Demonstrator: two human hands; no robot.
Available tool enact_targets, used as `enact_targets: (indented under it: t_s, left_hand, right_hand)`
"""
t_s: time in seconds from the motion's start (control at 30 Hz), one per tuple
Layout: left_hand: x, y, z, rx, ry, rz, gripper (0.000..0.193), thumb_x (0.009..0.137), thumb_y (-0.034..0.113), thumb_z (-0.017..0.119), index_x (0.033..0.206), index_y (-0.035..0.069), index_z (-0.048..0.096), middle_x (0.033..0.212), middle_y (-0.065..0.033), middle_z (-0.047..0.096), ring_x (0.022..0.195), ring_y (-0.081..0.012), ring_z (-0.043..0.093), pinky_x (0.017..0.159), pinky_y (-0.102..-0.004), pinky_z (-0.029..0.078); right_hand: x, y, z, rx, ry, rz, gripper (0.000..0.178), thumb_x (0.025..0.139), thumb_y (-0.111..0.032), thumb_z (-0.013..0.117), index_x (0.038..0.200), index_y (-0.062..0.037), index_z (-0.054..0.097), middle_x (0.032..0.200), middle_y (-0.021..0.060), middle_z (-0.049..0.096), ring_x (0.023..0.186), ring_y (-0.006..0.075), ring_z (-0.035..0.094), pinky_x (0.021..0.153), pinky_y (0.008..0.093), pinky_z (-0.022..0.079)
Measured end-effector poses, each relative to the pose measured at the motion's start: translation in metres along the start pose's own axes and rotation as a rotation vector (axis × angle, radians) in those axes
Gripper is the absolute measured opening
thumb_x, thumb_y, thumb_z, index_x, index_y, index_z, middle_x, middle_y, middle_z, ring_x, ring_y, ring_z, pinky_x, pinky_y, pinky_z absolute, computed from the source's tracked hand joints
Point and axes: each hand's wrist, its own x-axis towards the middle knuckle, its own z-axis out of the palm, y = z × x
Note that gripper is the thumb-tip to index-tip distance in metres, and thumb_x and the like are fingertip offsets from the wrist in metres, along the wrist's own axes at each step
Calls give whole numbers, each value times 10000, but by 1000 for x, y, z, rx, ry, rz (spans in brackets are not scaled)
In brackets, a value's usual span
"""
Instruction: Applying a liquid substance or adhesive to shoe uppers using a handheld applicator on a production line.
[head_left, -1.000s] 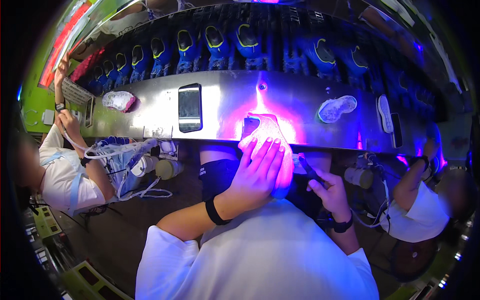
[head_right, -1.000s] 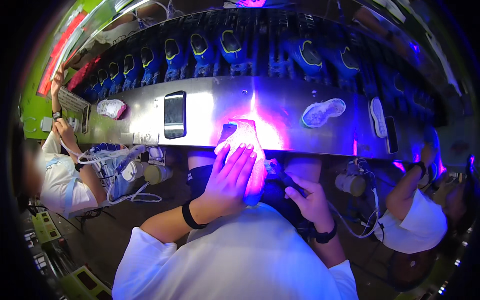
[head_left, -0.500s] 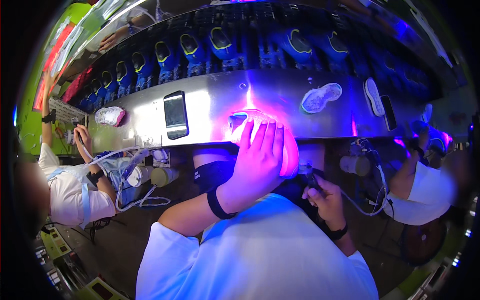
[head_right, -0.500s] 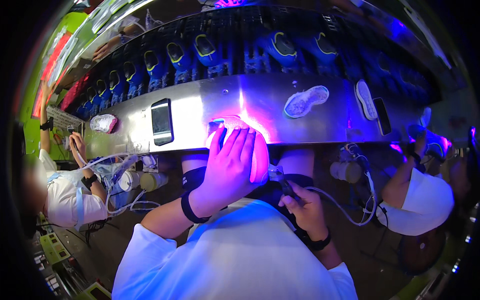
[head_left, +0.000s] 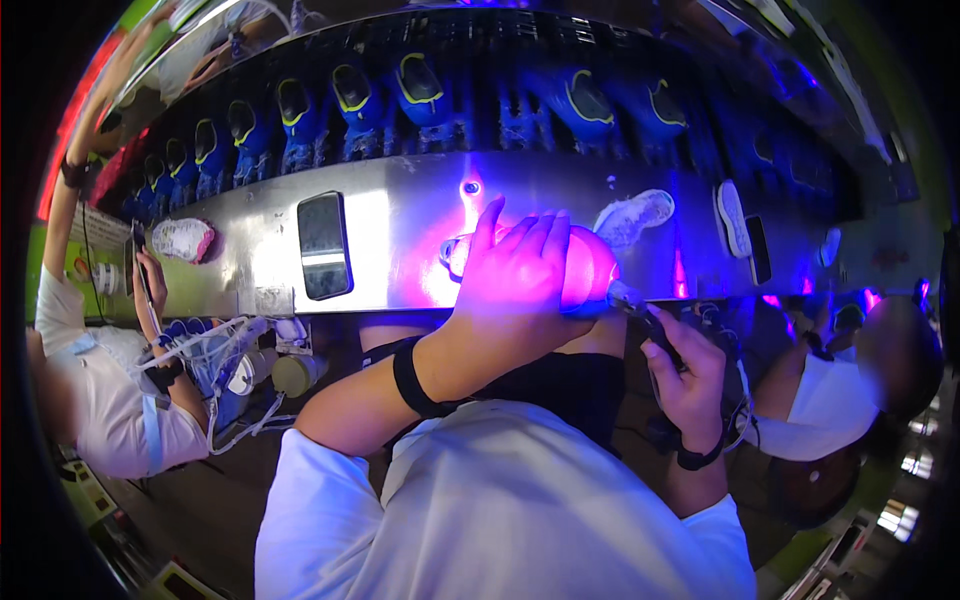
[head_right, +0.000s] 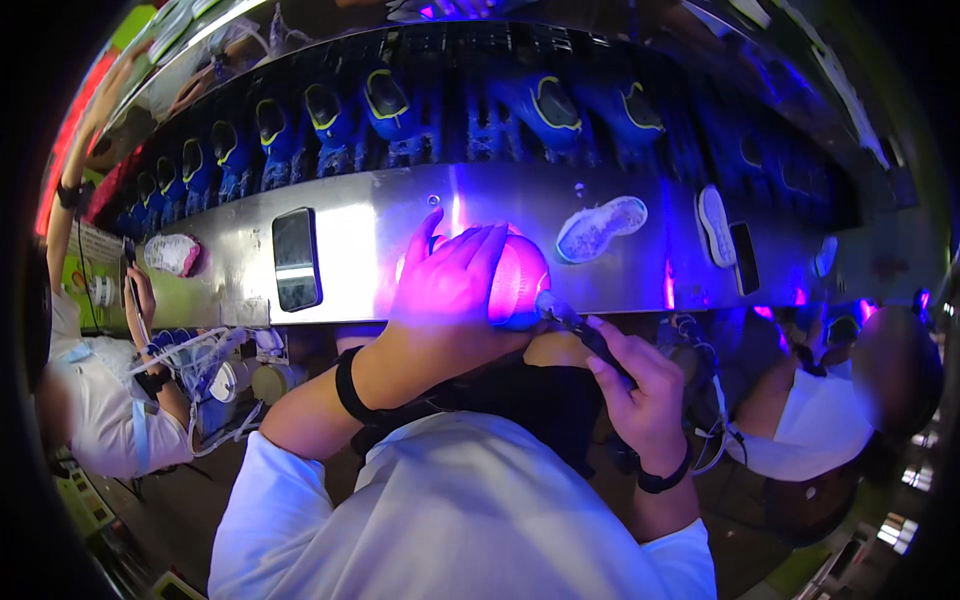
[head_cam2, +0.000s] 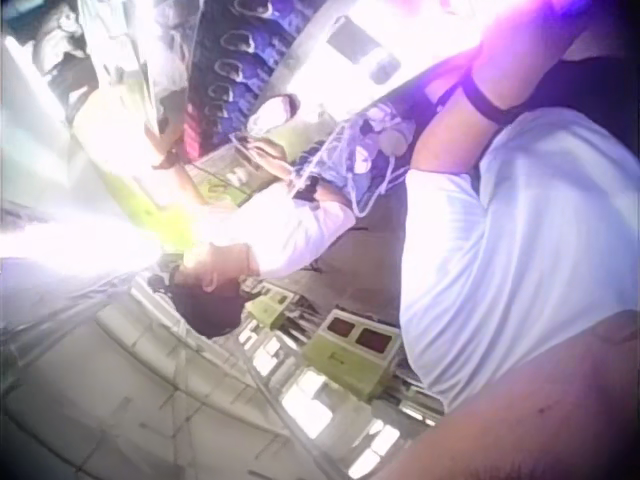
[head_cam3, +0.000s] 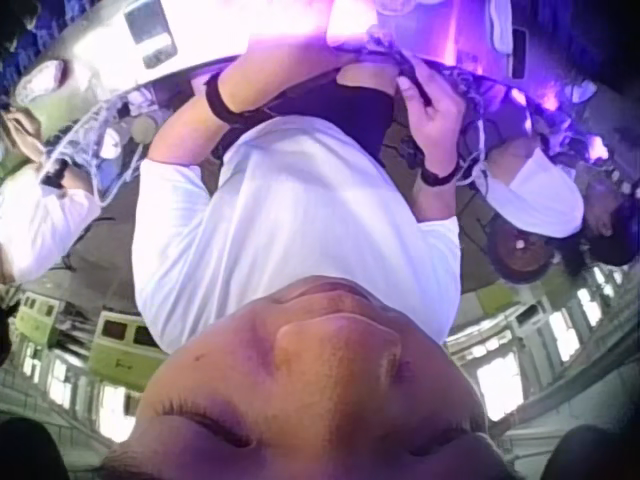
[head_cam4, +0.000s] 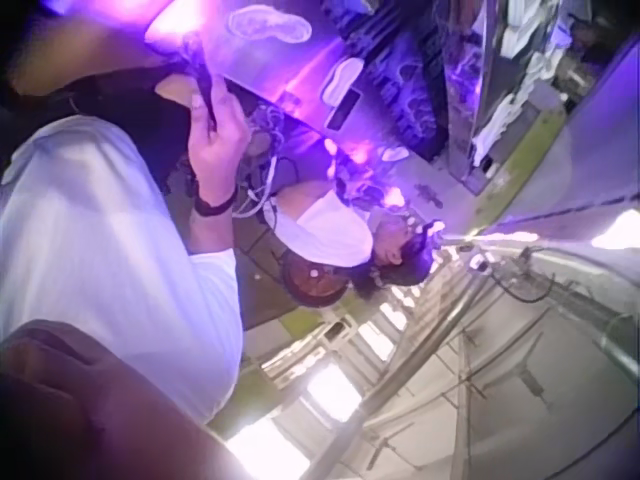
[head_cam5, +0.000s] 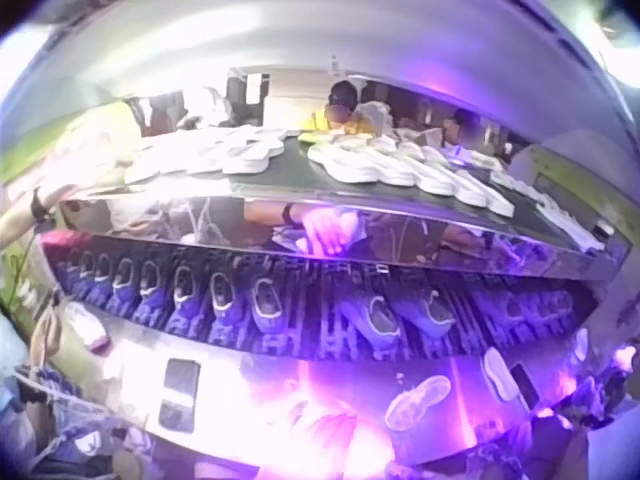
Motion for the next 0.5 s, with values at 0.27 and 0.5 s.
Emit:
enact_targets:
  t_s: [0.27, 0.5]
  left_hand:
    - [2, -35, -28, 186, -177, -62, 1059, 646, 329, 888, 1519, 29, 370, 1173, -193, 652, 1126, -367, 626, 982, -485, 493]
    - [-21, -58, -40, -33, -224, -102, 1084, 635, 285, 870, 1557, 76, 338, 1096, -191, 653, 986, -395, 660, 817, -450, 567]
  right_hand:
    - [30, 25, 44, 150, 87, 38, 374, 923, -23, 693, 1292, 20, 653, 1028, 119, 723, 928, 190, 688, 837, 294, 525]
    - [39, 23, 43, 516, -57, 257, 400, 974, -60, 668, 1360, 20, 604, 996, 74, 717, 849, 102, 645, 781, 247, 509]
